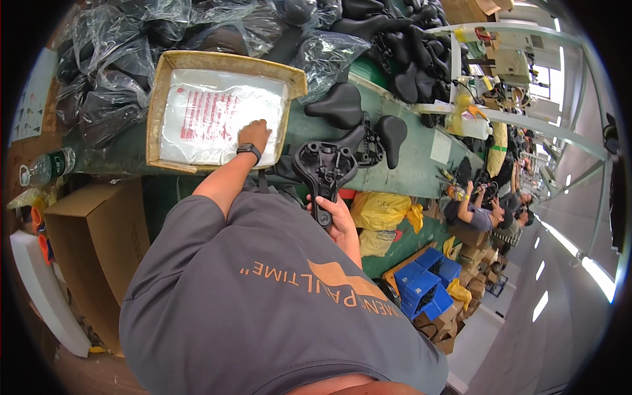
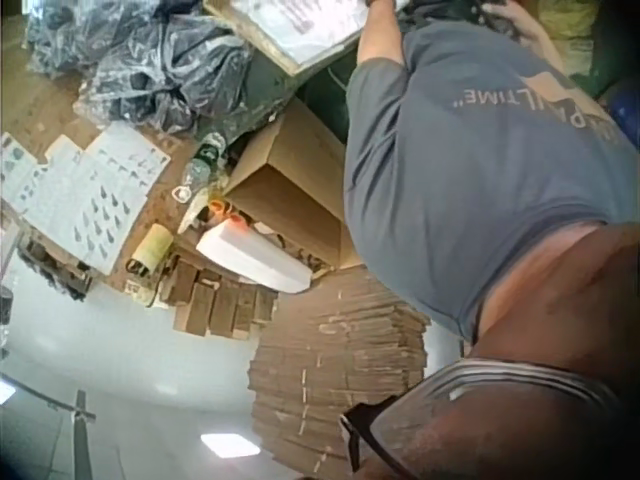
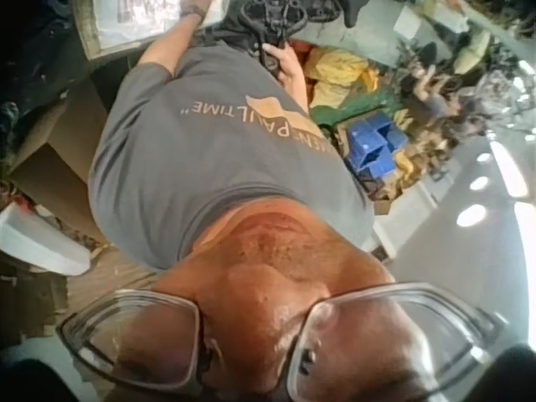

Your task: Inspecting and wiping down bicycle seats before putting them in plastic bags.

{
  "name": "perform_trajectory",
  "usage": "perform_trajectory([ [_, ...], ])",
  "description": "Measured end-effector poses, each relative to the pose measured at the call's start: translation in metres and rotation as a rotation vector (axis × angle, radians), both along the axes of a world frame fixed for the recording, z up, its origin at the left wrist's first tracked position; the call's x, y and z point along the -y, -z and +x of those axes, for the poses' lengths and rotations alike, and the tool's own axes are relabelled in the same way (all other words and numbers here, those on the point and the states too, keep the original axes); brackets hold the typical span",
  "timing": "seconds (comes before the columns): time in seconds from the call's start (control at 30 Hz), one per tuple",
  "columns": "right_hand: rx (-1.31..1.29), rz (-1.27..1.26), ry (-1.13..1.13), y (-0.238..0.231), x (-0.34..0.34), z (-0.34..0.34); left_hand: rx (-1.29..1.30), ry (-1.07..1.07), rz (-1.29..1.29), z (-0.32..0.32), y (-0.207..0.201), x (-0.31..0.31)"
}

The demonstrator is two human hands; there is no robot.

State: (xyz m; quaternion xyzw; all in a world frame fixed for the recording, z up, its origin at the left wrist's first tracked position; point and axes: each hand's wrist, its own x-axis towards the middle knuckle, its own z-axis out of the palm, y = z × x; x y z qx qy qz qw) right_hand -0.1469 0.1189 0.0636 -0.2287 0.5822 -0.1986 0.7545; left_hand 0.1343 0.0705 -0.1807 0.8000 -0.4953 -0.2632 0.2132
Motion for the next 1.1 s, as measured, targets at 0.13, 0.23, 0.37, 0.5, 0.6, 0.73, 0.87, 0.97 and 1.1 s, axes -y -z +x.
perform_trajectory([
  [0.13,0.000,-0.003,-0.053,0.000,-0.003,0.013,-0.128,-0.075,0.041,0.008,0.012,-0.008],
  [0.23,-0.048,-0.042,-0.088,0.007,-0.002,0.024,-0.242,-0.113,0.057,0.016,0.016,-0.016],
  [0.37,0.017,-0.077,-0.179,0.027,0.025,0.056,-0.380,-0.147,0.014,0.036,0.014,-0.029],
  [0.5,0.033,-0.253,-0.342,0.059,0.049,0.130,-0.331,-0.209,0.129,0.067,0.030,-0.043],
  [0.6,-0.149,-0.499,-0.436,0.123,0.055,0.144,-0.348,-0.407,-0.043,0.066,-0.021,-0.043],
  [0.73,-0.550,-0.963,-0.887,0.137,0.062,0.166,-0.138,-0.447,-0.739,0.090,-0.109,-0.040],
  [0.87,-0.729,-0.831,-1.146,0.093,0.085,0.194,-0.111,0.210,-0.811,0.092,-0.185,-0.071],
  [0.97,-0.238,-0.707,-0.696,0.112,0.104,0.172,-0.314,0.041,-0.774,0.094,-0.214,-0.104],
  [1.1,0.213,-0.025,-0.375,0.016,0.118,0.184,-1.469,-0.355,-0.677,0.125,-0.198,-0.138],
])
